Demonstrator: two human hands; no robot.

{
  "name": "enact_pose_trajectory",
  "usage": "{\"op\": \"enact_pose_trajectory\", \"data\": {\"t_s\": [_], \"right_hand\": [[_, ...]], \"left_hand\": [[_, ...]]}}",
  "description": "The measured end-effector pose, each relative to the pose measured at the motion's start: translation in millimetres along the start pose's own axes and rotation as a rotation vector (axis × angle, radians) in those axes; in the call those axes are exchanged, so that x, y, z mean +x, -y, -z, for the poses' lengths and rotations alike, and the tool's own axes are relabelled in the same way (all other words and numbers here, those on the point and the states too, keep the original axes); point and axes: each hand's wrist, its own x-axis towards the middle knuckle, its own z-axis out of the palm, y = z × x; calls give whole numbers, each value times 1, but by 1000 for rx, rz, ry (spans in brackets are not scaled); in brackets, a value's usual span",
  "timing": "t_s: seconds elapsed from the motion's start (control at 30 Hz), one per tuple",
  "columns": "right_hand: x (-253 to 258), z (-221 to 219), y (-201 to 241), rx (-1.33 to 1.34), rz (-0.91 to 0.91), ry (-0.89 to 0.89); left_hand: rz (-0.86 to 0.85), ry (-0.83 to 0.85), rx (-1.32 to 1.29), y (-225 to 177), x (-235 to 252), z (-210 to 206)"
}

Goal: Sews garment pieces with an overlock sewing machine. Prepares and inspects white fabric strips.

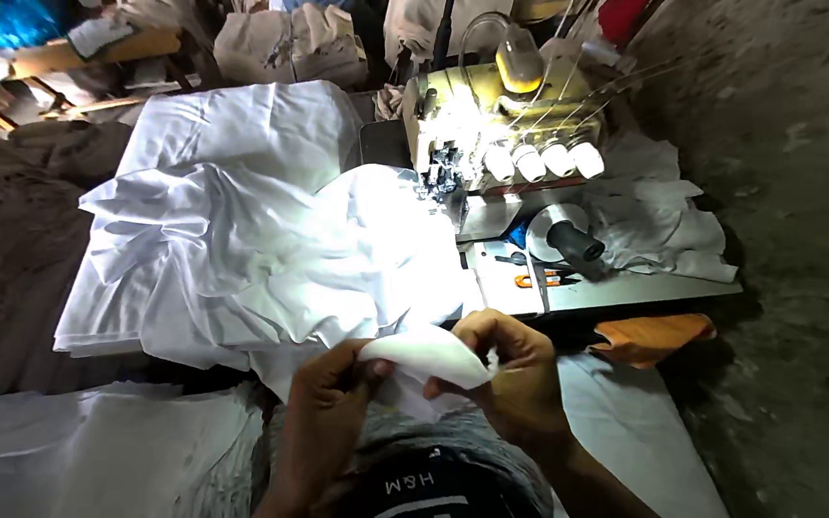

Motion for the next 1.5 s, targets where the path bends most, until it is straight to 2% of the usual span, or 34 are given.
{"op": "enact_pose_trajectory", "data": {"t_s": [0.1,0.2,0.3,0.43,0.47,0.53,0.6,0.67,0.73,0.77,0.83,0.97,1.03,1.17,1.23,1.3,1.4,1.5], "right_hand": [[11,21,-3,-561,363,-21],[23,30,12,-766,537,53],[27,22,19,-659,459,226],[20,12,20,-61,124,480],[20,13,25,5,76,536],[25,20,37,-113,86,610],[29,27,42,-484,164,548],[29,28,36,-832,235,416],[29,27,30,-947,245,353],[28,25,28,-945,235,334],[29,22,23,-810,215,333],[29,21,16,-210,196,498],[28,21,26,-255,224,471],[33,28,36,-809,291,362],[35,31,34,-902,288,340],[35,31,33,-894,283,300],[34,31,29,-796,275,246],[32,29,31,-528,139,222]], "left_hand": [[-44,170,9,-2,9,28],[-3,398,-107,-10,16,46],[59,387,-137,-20,23,45],[51,311,-250,-34,25,38],[46,295,-240,-39,25,40],[42,305,-105,-50,24,47],[-22,370,152,-56,23,54],[-170,389,543,-55,21,54],[-273,346,793,-55,19,47],[-289,340,834,-57,19,44],[-315,353,823,-63,20,38],[-323,349,662,-71,26,33],[-308,336,635,-73,26,37],[-337,325,806,-62,30,44],[-357,356,887,-57,31,45],[-387,356,971,-57,31,40],[-422,256,1015,-50,31,33],[-309,195,716,-46,32,35]]}}
